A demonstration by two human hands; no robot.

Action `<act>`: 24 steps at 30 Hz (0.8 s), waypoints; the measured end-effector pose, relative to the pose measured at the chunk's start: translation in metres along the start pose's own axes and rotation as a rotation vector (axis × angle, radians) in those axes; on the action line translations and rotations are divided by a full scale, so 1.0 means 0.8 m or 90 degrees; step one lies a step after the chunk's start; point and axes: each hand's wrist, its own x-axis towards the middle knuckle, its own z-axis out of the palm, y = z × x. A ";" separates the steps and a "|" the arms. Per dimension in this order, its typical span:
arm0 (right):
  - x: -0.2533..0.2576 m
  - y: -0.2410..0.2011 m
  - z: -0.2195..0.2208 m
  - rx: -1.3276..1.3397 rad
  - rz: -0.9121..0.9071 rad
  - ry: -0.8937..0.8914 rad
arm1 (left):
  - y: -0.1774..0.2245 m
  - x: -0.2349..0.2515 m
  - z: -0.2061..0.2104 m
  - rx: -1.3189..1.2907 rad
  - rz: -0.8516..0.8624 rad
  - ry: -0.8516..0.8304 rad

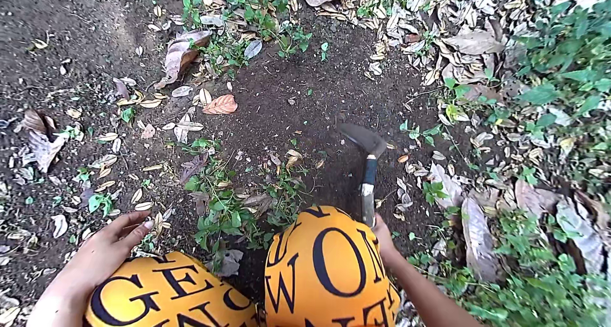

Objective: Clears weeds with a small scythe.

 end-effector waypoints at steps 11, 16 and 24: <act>-0.037 0.009 -0.009 -0.311 -0.031 -0.128 | -0.005 0.003 0.002 -0.002 0.002 -0.003; -0.010 -0.003 0.020 -0.132 -0.053 0.023 | -0.012 0.009 0.003 0.025 0.005 -0.009; 0.006 -0.019 0.014 -0.269 -0.227 -0.128 | 0.039 0.019 -0.008 0.139 -0.001 0.015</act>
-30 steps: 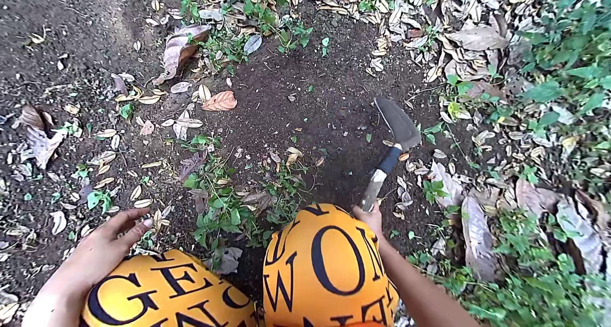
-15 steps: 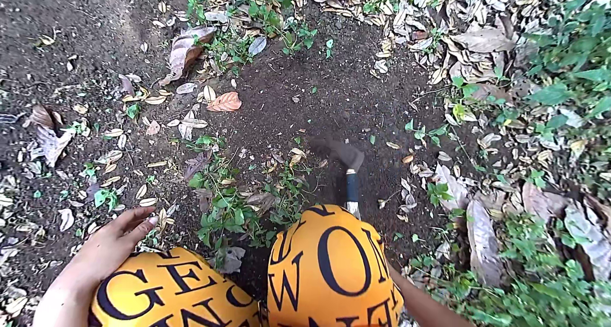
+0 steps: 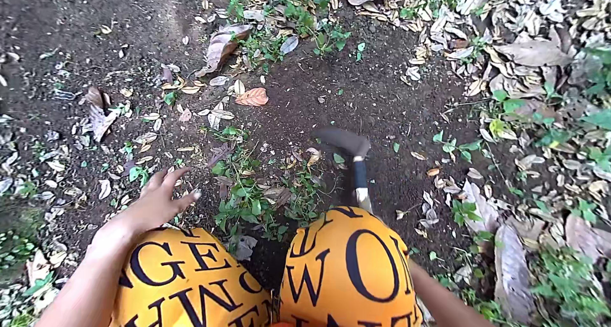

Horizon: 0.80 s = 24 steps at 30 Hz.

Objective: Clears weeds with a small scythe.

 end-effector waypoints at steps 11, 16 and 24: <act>0.061 0.007 0.011 -0.107 0.028 -0.047 | 0.077 0.145 0.034 -0.012 -0.088 -0.056; 0.047 -0.042 -0.010 -0.043 0.043 0.028 | 0.069 0.176 0.100 -0.226 -0.242 -0.018; 0.036 0.006 0.010 -0.002 0.143 0.097 | 0.128 0.211 0.106 -0.166 -0.187 0.202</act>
